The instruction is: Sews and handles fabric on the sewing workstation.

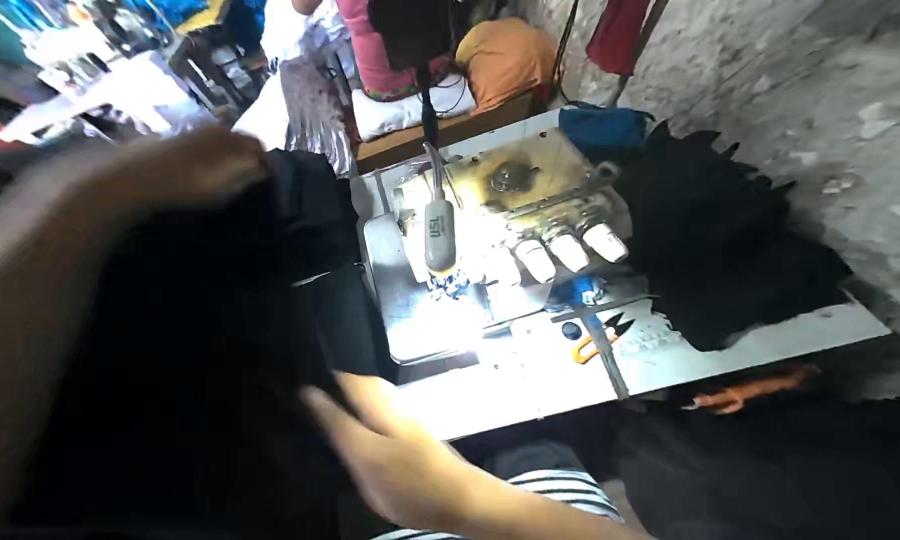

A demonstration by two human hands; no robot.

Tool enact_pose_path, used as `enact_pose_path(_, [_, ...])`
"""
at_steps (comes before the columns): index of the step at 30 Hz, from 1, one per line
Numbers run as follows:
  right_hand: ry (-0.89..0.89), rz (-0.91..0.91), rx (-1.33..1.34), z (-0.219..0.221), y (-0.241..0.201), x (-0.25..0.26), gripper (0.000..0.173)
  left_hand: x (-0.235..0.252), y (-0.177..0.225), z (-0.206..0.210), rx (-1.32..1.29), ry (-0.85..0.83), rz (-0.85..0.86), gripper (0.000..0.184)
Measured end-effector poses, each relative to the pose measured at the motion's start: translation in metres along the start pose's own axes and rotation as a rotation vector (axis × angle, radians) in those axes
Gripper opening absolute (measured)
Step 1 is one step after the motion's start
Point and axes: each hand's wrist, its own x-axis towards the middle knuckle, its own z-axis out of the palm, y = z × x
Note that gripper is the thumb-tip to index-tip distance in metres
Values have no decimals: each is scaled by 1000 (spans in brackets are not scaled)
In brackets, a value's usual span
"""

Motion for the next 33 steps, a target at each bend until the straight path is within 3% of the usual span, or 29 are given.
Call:
enact_pose_path(3, [-120, 187, -237, -77, 45, -79, 34, 30, 79, 102, -169, 222, -221, 24])
enact_pose_path(5, [-143, 273, -339, -107, 59, -114, 32, 58, 94, 127, -197, 123, -134, 13])
enact_pose_path(8, [-108, 380, -508, -123, 64, -117, 37, 67, 99, 159, -186, 310, -75, 12])
enact_pose_path(11, [115, 285, -705, -113, 61, -76, 46, 60, 106, 170, -219, 426, -144, 11])
enact_pose_path(15, [465, -18, -590, -90, 80, -40, 41, 46, 121, 176, -353, 520, -190, 9])
enact_pose_path(23, [442, -58, -163, -86, 76, -44, 26, 38, 132, 181, -371, 612, -169, 12])
enact_pose_path(26, [456, -25, -151, -88, 77, -42, 13, 46, 128, 191, -303, 616, -249, 10])
enact_pose_path(33, [566, 26, -255, -106, 85, -37, 18, 66, 126, 202, -75, 586, -467, 15])
